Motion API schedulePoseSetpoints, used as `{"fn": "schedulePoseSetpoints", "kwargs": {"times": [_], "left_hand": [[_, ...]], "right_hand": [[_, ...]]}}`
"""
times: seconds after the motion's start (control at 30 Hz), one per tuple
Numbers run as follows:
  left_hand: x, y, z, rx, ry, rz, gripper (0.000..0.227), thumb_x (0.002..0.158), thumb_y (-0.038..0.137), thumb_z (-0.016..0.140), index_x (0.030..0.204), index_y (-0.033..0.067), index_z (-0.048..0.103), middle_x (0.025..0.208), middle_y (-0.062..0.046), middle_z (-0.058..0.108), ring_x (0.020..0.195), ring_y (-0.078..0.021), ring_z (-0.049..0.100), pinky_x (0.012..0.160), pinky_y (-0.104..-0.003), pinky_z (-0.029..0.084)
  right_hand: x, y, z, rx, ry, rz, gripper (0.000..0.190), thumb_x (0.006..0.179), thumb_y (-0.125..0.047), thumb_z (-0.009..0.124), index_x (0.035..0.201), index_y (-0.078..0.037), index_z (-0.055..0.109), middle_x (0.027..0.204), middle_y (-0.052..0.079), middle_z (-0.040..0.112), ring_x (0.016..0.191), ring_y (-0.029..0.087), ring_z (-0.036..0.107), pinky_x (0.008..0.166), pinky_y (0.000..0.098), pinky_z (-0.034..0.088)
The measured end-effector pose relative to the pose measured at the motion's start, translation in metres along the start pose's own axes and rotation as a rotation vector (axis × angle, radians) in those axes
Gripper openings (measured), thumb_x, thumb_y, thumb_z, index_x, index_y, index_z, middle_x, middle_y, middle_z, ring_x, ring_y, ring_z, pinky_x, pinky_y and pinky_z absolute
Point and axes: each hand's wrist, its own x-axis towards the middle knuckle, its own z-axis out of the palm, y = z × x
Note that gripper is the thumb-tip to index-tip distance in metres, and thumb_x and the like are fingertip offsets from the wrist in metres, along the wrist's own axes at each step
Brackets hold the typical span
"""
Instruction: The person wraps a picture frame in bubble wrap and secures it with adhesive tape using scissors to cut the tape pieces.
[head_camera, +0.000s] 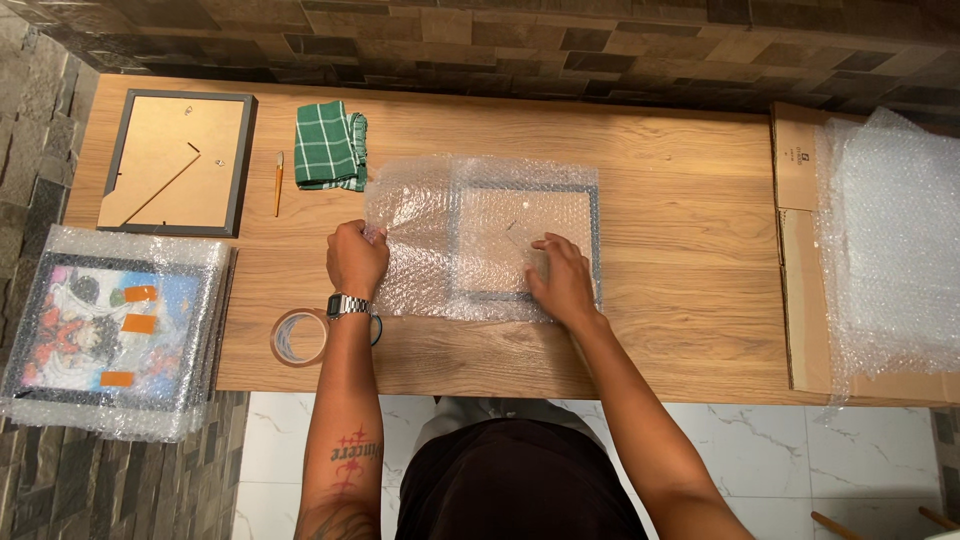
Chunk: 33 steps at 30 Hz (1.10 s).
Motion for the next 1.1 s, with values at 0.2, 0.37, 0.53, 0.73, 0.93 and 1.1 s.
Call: {"fn": "schedulePoseSetpoints", "kwargs": {"times": [0.2,0.37,0.53,0.73,0.93,1.1], "left_hand": [[0.003,-0.006,0.016,-0.005,-0.055,-0.062,0.037,0.106,0.033,0.08,0.132,0.0084,0.088,0.114,-0.029,0.087,0.12,-0.0562,0.081,0.101,-0.067,0.066],[0.01,-0.019,0.038,0.022,-0.078,-0.077,0.033,0.107,0.031,0.078,0.129,0.0075,0.088,0.115,-0.03,0.086,0.121,-0.0568,0.081,0.102,-0.066,0.066],[0.012,-0.023,0.044,0.026,-0.089,-0.095,0.03,0.108,0.031,0.076,0.122,0.0079,0.088,0.113,-0.031,0.086,0.119,-0.0568,0.082,0.101,-0.064,0.066],[0.011,-0.023,0.044,0.021,-0.104,-0.11,0.03,0.109,0.03,0.075,0.121,0.0061,0.088,0.113,-0.031,0.086,0.12,-0.0567,0.082,0.1,-0.064,0.066],[0.006,-0.012,0.056,0.169,-0.034,-0.055,0.034,0.107,0.029,0.067,0.13,0.0095,0.083,0.119,-0.02,0.086,0.122,-0.0446,0.084,0.104,-0.056,0.063],[-0.059,0.074,0.05,0.094,-0.057,0.324,0.037,0.111,0.01,0.074,0.146,-0.0013,0.075,0.138,-0.023,0.072,0.13,-0.0459,0.074,0.11,-0.058,0.061]], "right_hand": [[0.015,-0.033,0.021,-0.103,-0.103,-0.272,0.056,0.103,-0.036,0.082,0.155,-0.019,0.074,0.173,0.016,0.062,0.164,0.038,0.053,0.123,0.0565,0.046],[0.027,-0.049,0.036,-0.212,-0.26,-0.381,0.061,0.113,-0.047,0.07,0.168,-0.023,0.063,0.183,0.013,0.051,0.171,0.034,0.045,0.133,0.059,0.036],[0.03,-0.074,0.032,-0.333,-0.356,-0.443,0.065,0.12,-0.057,0.054,0.176,-0.023,0.053,0.187,0.014,0.046,0.175,0.035,0.039,0.138,0.0608,0.029],[0.035,-0.064,0.042,-0.448,-0.419,-0.435,0.062,0.123,-0.062,0.042,0.175,-0.031,0.056,0.183,0.006,0.054,0.174,0.035,0.041,0.139,0.0641,0.027],[0.036,-0.063,0.045,-0.482,-0.421,-0.432,0.06,0.119,-0.056,0.054,0.173,-0.032,0.057,0.182,0.004,0.055,0.173,0.034,0.042,0.138,0.0649,0.028],[0.034,-0.069,0.045,-0.46,-0.414,-0.408,0.059,0.117,-0.052,0.058,0.169,-0.027,0.061,0.183,0.005,0.054,0.172,0.035,0.044,0.138,0.0647,0.03]]}}
